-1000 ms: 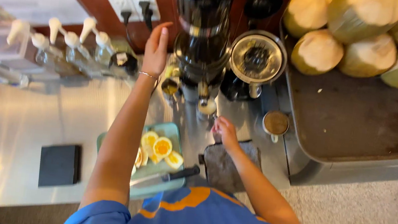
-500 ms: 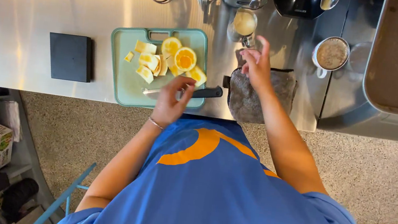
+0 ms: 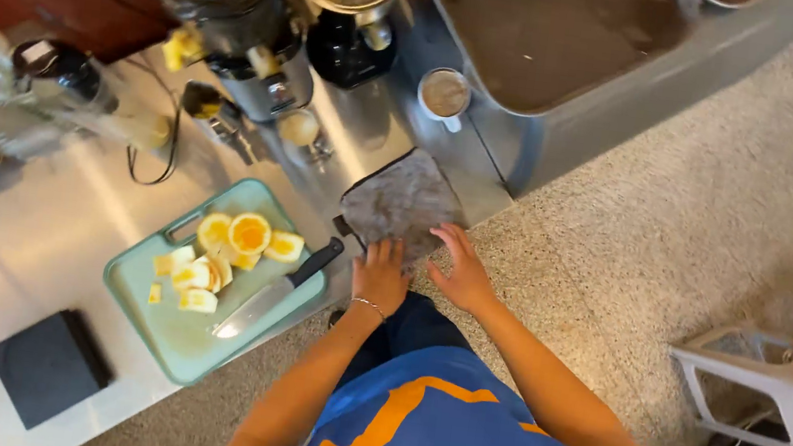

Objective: The recorder cuts an orange into several pieces on a cutting board and then feeds the pieces into a juicing machine to make fresh orange juice.

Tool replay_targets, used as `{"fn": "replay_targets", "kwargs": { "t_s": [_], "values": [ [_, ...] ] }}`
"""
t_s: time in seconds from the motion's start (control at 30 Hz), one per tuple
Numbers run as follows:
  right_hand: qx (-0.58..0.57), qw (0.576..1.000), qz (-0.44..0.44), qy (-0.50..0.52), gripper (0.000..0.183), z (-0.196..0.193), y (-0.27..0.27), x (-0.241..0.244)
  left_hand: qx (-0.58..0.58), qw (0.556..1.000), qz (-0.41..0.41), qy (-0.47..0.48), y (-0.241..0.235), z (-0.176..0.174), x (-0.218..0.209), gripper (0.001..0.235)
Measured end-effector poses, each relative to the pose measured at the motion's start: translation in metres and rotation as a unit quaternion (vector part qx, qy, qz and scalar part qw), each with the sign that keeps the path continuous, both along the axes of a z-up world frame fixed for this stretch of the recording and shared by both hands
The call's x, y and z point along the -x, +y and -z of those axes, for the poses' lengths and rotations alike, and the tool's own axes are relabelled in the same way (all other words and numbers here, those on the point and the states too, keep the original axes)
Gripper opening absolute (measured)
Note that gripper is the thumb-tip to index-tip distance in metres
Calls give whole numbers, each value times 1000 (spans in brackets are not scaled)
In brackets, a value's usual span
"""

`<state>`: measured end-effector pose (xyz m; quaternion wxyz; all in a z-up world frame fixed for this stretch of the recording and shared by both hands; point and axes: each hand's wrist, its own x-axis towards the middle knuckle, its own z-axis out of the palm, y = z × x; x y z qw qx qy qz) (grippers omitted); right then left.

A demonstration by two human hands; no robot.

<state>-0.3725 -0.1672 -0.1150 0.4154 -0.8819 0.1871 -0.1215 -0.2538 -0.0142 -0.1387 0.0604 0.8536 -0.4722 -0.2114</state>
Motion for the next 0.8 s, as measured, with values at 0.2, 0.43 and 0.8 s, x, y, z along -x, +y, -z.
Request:
{"fn": "replay_targets", "kwargs": {
  "t_s": [0.2, 0.43, 0.8],
  "values": [
    [-122, 987, 99, -20, 48, 2, -30, 81, -89, 994, -53, 33, -5, -2, 11, 97],
    [-156, 966, 203, -34, 33, 58, -121, 210, 134, 989, -64, -8, -121, -100, 62, 90],
    [-174, 929, 320, -65, 15, 41, -356, 415, 408, 857, 88, 301, -409, -128, 221, 23]
  ]
}}
